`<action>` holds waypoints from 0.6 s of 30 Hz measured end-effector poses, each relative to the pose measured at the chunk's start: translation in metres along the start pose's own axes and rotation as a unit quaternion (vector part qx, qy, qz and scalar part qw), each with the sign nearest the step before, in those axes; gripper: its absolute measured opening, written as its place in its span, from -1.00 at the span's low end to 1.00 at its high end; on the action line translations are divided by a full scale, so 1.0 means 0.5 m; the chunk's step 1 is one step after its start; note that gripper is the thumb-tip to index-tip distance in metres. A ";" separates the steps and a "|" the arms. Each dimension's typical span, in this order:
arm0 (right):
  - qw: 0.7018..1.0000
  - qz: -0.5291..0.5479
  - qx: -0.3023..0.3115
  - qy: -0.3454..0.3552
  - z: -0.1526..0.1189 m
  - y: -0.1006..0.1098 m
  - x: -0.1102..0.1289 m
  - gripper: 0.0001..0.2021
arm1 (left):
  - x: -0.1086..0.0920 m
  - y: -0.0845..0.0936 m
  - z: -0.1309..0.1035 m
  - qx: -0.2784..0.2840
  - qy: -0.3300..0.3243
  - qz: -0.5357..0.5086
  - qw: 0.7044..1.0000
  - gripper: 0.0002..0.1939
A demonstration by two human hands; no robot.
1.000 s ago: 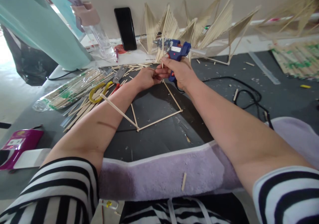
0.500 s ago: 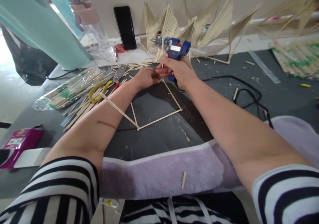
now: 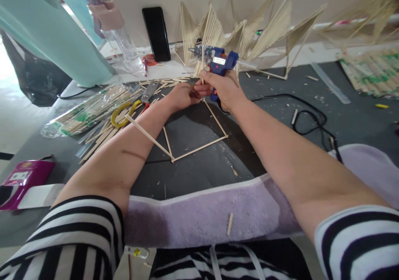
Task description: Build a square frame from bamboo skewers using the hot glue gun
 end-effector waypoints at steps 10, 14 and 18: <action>1.000 -0.011 0.003 -0.006 0.003 0.002 -0.005 -0.85 | 0.007 0.003 -0.007 -0.005 0.041 -0.087 0.995 -0.85; 1.000 0.007 0.011 0.008 0.002 0.002 -0.003 -0.85 | 0.000 0.005 -0.013 0.001 0.038 -0.104 0.994 -0.83; 1.000 -0.009 0.009 -0.014 0.000 0.001 -0.002 -0.84 | 0.000 0.005 -0.014 -0.002 0.048 -0.143 0.989 -0.77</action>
Point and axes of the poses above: each hand's wrist, its own z-axis towards the middle knuckle, its own y-axis out of the back of the hand, x = y × z, the point moved 3 cm from there along z, towards the middle knuckle, and after that the axes turned 13 degrees about -z, right-handed, at the moved point
